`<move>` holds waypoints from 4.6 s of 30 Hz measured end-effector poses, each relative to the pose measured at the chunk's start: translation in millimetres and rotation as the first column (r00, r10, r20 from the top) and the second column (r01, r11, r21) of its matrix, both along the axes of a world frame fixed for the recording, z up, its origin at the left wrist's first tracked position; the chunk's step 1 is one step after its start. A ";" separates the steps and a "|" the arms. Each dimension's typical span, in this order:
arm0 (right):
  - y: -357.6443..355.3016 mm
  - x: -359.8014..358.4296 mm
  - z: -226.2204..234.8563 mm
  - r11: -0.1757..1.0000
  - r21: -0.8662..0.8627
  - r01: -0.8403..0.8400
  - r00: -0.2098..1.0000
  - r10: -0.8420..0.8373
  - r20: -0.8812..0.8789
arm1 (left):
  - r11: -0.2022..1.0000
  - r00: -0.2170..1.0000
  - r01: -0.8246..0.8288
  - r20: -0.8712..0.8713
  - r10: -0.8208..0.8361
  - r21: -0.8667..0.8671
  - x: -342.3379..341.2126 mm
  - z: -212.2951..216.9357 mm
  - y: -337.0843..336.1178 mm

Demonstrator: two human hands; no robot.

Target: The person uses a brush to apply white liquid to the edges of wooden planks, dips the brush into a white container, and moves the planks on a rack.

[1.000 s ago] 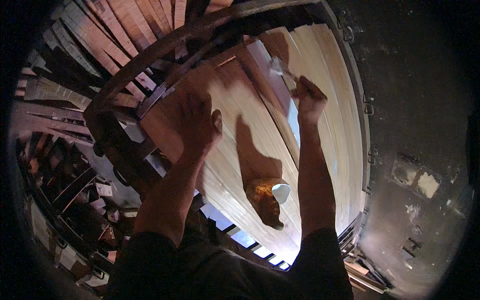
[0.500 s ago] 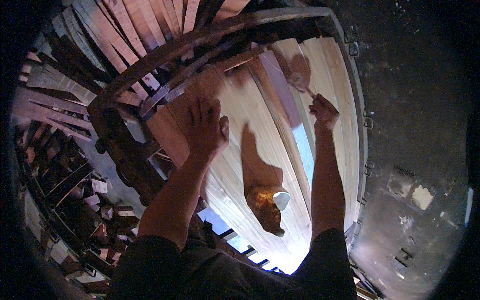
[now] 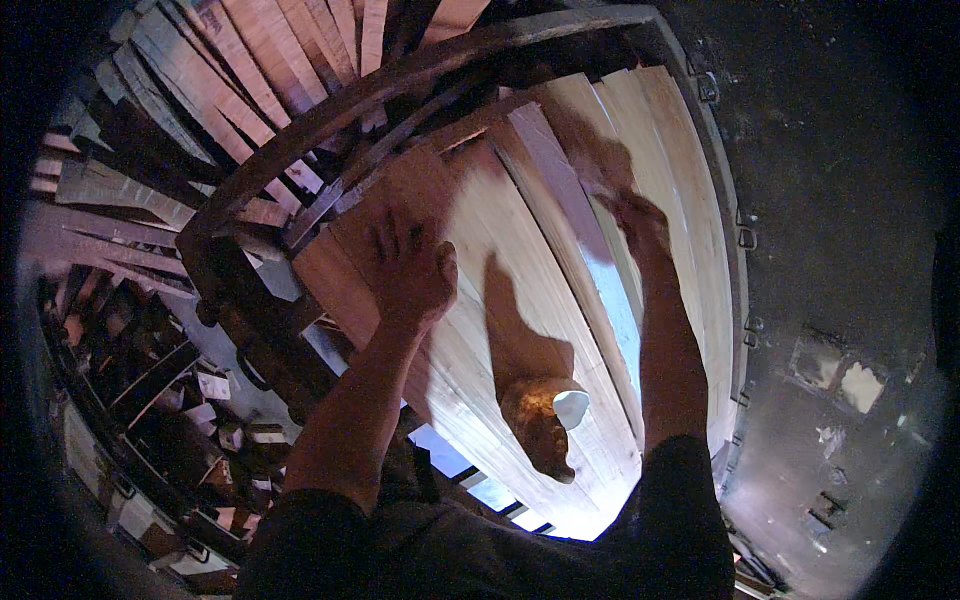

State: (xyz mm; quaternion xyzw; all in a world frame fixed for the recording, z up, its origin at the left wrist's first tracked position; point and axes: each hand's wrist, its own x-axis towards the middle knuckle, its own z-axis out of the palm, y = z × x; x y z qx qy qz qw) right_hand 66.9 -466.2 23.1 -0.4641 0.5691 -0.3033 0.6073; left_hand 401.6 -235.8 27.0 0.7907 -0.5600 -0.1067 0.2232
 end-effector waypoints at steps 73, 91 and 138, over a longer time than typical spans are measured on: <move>496.7 -75.4 131.3 0.629 -0.124 0.767 0.564 -0.754 -0.335 | 0.893 0.800 0.450 0.452 -0.396 -0.013 26.6 -53.9 -4.7; 446.5 -163.0 49.1 0.333 0.076 0.940 0.331 -0.943 0.032 | 0.701 0.566 0.712 -0.626 -0.537 0.043 77.6 -79.1 -247.7; 362.3 -253.5 4.8 -0.186 0.107 0.977 -0.204 -0.960 0.193 | 0.952 0.704 0.298 -0.688 -0.175 0.064 25.0 -79.6 -270.5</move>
